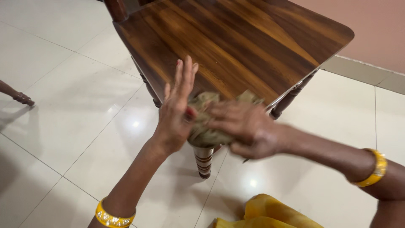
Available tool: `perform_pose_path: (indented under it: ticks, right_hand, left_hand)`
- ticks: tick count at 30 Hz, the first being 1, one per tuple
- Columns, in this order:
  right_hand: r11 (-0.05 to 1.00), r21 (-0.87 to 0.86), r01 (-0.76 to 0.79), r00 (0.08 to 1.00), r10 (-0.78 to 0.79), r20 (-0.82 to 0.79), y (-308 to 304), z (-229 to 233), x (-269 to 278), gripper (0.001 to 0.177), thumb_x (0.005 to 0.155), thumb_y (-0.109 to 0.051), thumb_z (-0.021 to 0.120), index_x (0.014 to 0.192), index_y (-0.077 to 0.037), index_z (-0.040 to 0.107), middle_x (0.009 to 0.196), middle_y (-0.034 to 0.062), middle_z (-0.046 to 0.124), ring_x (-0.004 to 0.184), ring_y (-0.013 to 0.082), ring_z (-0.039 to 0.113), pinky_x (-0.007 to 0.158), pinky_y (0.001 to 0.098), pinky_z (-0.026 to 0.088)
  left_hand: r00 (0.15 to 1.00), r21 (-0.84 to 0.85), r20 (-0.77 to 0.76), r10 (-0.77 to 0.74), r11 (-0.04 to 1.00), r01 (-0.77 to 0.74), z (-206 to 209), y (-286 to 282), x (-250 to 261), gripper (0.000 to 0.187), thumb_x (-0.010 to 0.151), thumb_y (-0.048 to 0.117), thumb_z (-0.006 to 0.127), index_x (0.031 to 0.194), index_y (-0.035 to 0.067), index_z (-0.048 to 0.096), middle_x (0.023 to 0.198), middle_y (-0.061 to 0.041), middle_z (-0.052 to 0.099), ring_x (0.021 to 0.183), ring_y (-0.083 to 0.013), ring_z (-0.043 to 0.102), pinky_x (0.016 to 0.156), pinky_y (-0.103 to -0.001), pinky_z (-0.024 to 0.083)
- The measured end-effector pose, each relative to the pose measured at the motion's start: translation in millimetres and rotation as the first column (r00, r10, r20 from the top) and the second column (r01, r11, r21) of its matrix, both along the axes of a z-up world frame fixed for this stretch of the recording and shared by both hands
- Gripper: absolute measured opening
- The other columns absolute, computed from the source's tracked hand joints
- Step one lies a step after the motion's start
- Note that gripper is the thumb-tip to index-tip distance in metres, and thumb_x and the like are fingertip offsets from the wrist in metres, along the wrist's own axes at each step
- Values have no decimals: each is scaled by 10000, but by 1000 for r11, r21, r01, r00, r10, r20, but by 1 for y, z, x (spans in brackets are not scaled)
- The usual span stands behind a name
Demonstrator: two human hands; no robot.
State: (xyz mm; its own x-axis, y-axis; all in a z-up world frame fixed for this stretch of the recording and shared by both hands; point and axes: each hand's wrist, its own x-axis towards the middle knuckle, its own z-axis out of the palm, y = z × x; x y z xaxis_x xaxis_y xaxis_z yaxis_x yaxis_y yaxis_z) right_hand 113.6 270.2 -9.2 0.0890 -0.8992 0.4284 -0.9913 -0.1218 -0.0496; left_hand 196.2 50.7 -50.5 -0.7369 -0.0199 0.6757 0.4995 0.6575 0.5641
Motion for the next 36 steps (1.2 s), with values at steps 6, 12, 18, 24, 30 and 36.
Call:
perform_pose_path:
  ticks: [6, 12, 18, 24, 30, 36]
  right_hand:
    - [383, 348, 855, 290, -912, 290, 88, 42, -136, 335, 982, -296, 606, 1282, -157, 656, 1142, 137, 689, 1007, 272, 688, 818, 439, 603]
    - [207, 203, 957, 181, -974, 137, 109, 56, -271, 416, 1074, -323, 531, 1453, -156, 572, 927, 164, 648, 645, 198, 597, 586, 359, 546]
    - [355, 219, 909, 349, -935, 65, 9, 16, -389, 427, 1099, -406, 488, 1351, -90, 625, 897, 157, 663, 607, 188, 553, 544, 379, 524]
    - [690, 170, 704, 695, -718, 33, -144, -20, -357, 494, 999, -373, 517, 1422, -120, 560, 1006, 149, 667, 582, 151, 606, 492, 309, 544]
    - [952, 181, 246, 965, -258, 49, -190, -18, -157, 564, 1057, -285, 455, 1587, -104, 387, 1623, 362, 301, 1330, 439, 499, 928, 557, 528]
    - [911, 369, 183, 955, -76, -286, -106, -7, -57, 398, 997, -351, 583, 1366, -206, 550, 1513, 72, 484, 1652, 302, 242, 1337, 543, 203]
  left_hand:
    - [975, -455, 190, 116, 890, -17, -7, -8, -7, 816, 946, 715, 154, 1520, 229, 472, 1611, -116, 424, 1574, -327, 140, 1177, -767, 16]
    - [981, -528, 138, 139, 848, -46, -11, -6, -11, 661, 972, 611, 389, 1449, 185, 555, 1560, -126, 451, 1521, -328, 226, 1132, -763, 41]
    - [978, -494, 143, 150, 867, -61, -12, -1, -14, 719, 963, 669, 300, 1434, 194, 562, 1555, -59, 531, 1549, -281, 262, 1177, -795, 46]
    - [997, -206, -37, 67, 976, -73, -16, 2, -11, 932, 987, 755, 151, 1664, 115, 137, 1717, -143, 271, 1641, -333, 155, 1249, -776, 71]
    - [935, 3, -287, 209, 976, -217, -29, 5, -6, 862, 1082, 719, 189, 1683, 168, -90, 1759, -127, -19, 1648, -342, -50, 1279, -710, 32]
    - [827, -159, -528, 190, 935, -316, -39, 9, 16, 693, 1168, 547, 329, 1723, 250, 39, 1805, -97, 103, 1626, -319, 77, 1266, -697, 62]
